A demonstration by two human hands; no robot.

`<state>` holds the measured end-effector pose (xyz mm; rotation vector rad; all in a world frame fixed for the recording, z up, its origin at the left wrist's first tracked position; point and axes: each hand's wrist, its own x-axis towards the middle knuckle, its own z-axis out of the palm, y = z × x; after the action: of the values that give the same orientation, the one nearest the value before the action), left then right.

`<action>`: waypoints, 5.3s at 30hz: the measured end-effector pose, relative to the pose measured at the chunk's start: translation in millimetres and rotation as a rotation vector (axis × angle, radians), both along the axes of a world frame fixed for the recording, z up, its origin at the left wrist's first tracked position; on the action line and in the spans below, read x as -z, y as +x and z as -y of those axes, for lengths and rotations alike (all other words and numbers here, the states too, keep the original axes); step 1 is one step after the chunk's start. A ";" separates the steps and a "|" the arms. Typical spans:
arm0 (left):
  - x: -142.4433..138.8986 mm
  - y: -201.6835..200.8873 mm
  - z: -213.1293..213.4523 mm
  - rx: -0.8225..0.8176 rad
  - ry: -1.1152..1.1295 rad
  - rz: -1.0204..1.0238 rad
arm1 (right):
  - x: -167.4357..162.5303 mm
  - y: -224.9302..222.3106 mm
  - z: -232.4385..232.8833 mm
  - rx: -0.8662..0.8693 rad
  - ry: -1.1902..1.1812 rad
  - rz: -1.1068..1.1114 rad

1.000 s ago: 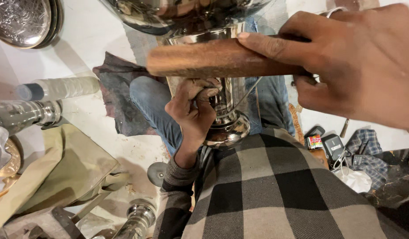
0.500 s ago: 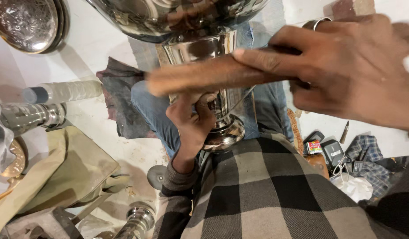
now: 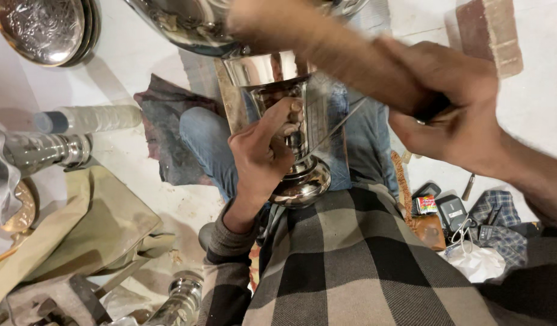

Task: The person hammers a thin metal wire around the base of a polished metal vessel using a wooden mallet. They repeatedly tap the wire to secure it in place while holding the vessel steady with the other hand.

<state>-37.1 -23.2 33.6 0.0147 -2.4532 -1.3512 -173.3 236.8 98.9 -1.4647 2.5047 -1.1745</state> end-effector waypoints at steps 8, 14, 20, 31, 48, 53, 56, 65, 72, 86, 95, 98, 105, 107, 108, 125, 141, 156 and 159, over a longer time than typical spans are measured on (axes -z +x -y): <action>-9.5 -5.5 5.0 0.129 -0.029 -0.007 | 14.8 12.1 -8.8 0.122 -0.261 0.176; -13.1 -14.7 8.6 0.167 -0.145 0.009 | 29.5 17.1 -25.3 0.084 -0.038 0.175; -22.5 -19.7 12.7 0.339 -0.180 0.028 | 70.5 46.6 -24.9 0.249 -0.313 0.363; -35.2 -58.8 14.1 0.751 -0.622 0.263 | 126.1 122.8 -23.1 0.372 -0.552 0.368; 15.8 -2.5 14.8 0.025 0.155 -0.016 | 105.3 104.8 2.7 0.377 -0.380 0.525; 11.8 -5.0 17.4 0.102 0.264 -0.175 | 56.7 58.4 -3.5 0.243 -0.159 0.393; 6.1 -1.3 20.1 0.078 0.168 -0.084 | 12.5 31.0 5.5 0.116 -0.114 0.377; 7.5 7.5 -2.1 -0.102 0.258 -0.196 | -70.0 -4.2 46.0 -0.070 0.827 -0.131; 12.4 9.8 -4.4 -0.165 0.283 -0.178 | -69.6 -3.1 64.6 -0.136 0.717 -0.239; 5.5 11.9 -1.9 -0.142 0.222 -0.096 | -41.9 -2.4 54.3 -0.190 0.462 -0.150; -12.5 1.4 8.3 0.081 0.152 -0.048 | -7.9 0.5 14.9 -0.024 0.379 -0.043; -14.6 -3.3 15.1 0.201 0.047 -0.066 | 14.6 9.4 13.4 0.036 0.007 0.146; 0.2 -17.8 22.9 0.434 -0.113 -0.111 | 45.9 35.2 -20.3 0.122 0.010 0.179; 6.8 -20.5 19.1 0.449 -0.176 -0.247 | 57.5 55.3 -24.0 0.208 -0.010 0.216; 9.5 -20.8 16.5 0.467 -0.241 -0.159 | 62.0 66.3 -26.9 0.252 -0.016 0.236; 7.0 -18.4 44.8 0.435 0.081 -0.129 | 121.8 107.0 -28.7 0.498 -0.308 0.514; 7.0 5.6 23.0 0.126 0.112 -0.053 | -22.2 3.7 40.2 0.013 -0.033 0.273; 6.1 21.8 -7.8 -0.229 0.178 -0.059 | -43.4 -8.8 48.8 -0.133 0.758 -0.209; 7.5 21.4 -6.9 -0.209 0.286 -0.092 | -58.2 -9.2 53.6 -0.173 0.428 -0.057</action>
<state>-15.6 -16.4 26.1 0.2645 -2.0991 -1.5558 -182.5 183.3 157.1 -1.5639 2.3990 -0.5331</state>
